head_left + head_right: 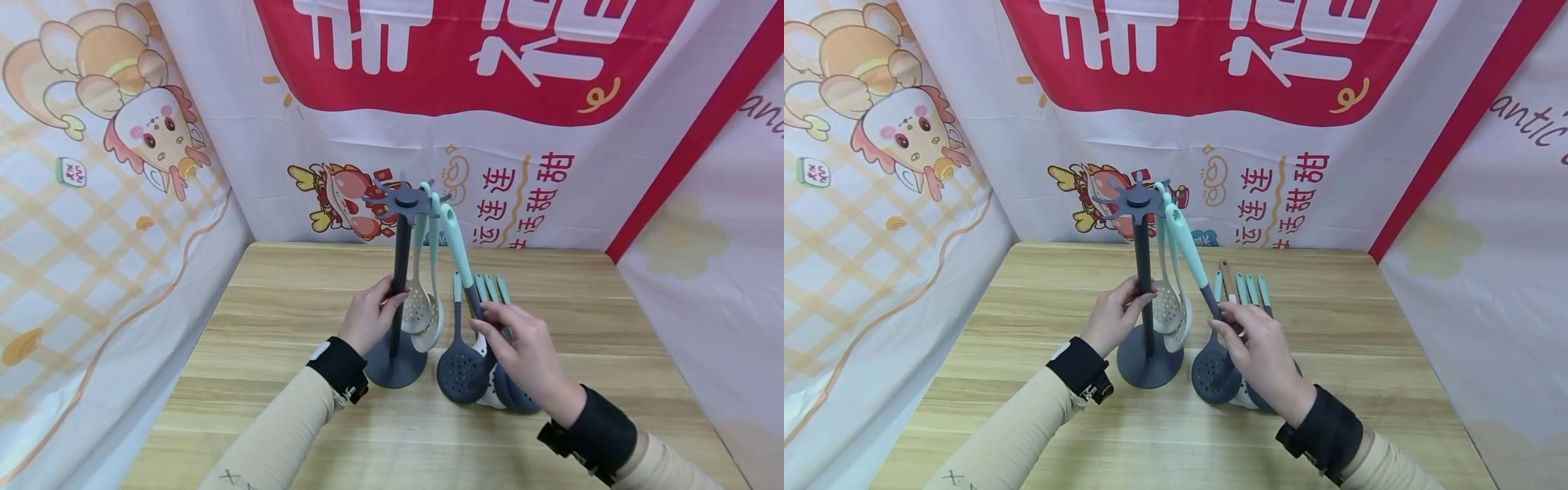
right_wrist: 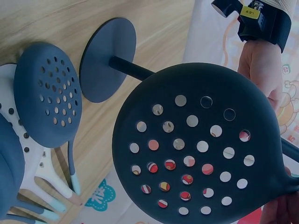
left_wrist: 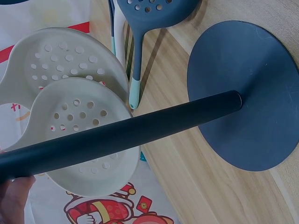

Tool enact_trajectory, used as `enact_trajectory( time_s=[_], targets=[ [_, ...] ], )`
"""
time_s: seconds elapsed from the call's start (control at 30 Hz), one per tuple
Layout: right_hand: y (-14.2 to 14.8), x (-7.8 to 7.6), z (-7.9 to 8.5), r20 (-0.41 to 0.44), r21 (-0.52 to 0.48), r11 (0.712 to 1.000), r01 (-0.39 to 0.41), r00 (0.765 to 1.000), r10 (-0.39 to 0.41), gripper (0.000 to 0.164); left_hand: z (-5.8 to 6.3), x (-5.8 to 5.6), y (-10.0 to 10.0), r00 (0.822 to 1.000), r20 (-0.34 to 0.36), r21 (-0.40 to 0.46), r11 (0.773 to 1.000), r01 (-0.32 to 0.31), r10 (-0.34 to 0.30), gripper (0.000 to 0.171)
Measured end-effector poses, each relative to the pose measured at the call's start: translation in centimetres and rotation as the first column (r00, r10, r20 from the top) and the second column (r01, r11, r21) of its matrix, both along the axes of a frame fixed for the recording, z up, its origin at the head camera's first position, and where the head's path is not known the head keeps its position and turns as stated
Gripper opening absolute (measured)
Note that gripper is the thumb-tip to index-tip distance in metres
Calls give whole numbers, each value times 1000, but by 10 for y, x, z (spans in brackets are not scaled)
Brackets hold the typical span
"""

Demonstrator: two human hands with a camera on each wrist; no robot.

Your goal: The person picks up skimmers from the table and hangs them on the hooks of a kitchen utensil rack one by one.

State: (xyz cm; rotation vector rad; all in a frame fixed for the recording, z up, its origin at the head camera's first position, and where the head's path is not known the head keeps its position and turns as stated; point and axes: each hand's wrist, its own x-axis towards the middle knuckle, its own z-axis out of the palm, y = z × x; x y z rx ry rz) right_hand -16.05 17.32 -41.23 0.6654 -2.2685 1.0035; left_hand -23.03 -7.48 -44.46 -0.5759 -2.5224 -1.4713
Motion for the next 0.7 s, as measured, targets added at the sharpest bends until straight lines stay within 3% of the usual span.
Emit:
enact_trajectory(
  time_s=[0.7],
  targets=[
    [-2, -1, -4, 15, 7, 1000, -1, 1000, 1, 24, 0, 0, 0, 1000, 18, 1, 1000, -5, 5, 25]
  ],
)
